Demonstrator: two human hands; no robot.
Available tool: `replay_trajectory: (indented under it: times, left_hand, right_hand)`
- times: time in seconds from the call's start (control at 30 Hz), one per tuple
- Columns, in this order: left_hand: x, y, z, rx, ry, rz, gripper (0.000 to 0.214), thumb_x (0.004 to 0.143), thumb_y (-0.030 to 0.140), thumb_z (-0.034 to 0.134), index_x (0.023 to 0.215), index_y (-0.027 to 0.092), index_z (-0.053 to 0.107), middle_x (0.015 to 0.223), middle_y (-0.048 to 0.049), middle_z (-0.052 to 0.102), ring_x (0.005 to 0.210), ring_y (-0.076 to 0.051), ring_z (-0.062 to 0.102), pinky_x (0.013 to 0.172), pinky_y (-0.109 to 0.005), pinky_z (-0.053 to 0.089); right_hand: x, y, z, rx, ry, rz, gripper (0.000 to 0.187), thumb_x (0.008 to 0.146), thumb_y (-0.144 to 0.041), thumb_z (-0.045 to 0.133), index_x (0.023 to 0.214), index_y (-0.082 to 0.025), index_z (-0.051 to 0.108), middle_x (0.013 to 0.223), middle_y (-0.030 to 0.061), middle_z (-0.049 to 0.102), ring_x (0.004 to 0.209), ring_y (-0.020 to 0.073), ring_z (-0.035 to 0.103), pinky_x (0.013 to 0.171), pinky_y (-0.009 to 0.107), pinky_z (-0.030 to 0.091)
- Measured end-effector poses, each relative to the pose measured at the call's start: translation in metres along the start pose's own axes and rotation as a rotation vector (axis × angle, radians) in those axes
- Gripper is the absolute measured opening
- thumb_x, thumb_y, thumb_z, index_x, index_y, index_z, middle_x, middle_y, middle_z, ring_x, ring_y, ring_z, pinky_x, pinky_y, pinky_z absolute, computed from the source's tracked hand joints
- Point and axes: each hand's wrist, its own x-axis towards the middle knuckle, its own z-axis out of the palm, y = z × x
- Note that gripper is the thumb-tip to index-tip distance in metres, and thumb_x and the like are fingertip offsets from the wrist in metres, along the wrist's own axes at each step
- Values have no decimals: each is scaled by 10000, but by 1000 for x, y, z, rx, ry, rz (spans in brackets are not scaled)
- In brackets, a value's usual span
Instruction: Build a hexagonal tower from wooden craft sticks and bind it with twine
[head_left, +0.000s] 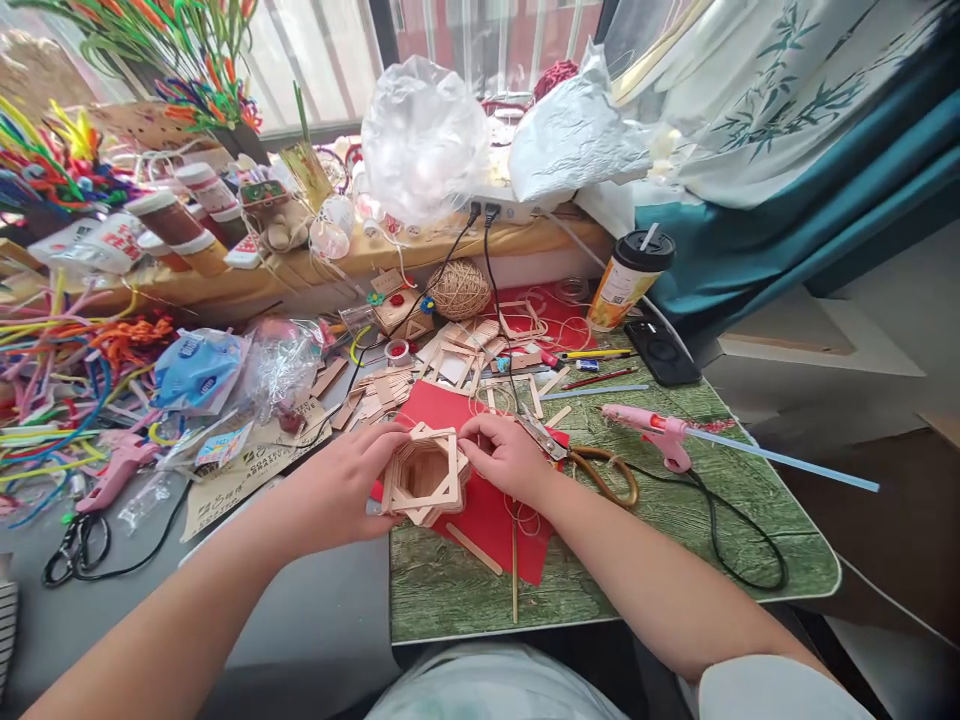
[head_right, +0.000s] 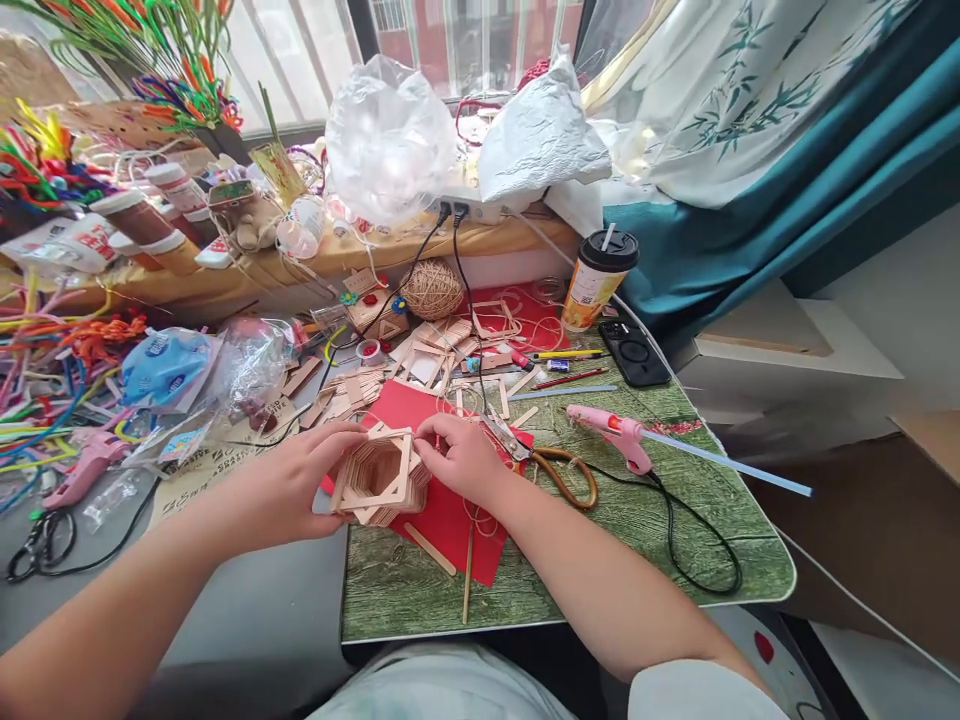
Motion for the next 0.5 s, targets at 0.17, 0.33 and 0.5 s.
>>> replay_trajectory:
  times: [0.17,0.33,0.5]
  left_hand:
    - [-3,5,3,52,25,9,779,832,334,739,1543,206,449,1593,-183,519,1456,-387,546,1183,-507,502]
    - [-5,11,3,96,16,-1,830,814,316,745,1570,194,423,1598,-183,520,1495,-395,507,1215,-518,477]
    - [-3,19,0,86,16,-56,777,770,301,767,1486,173,492,1582,-196,531,1448,-385,558,1186,-505,507]
  right_hand:
    - [-1,1,-5,-11,-23,-18,74,964,-275,624,933,-227,672,860,-7,661,655,125,508,631,278,392]
    - [-3,2,-6,-11,-36,14,73,951,-295,641,949,-230,674,769,-29,623,615,126,493,605,280,357]
    - [-2,5,-5,-8,-23,-22,114,973,-333,641,958,-233,693,832,-17,662,638,126,535,627,284,388]
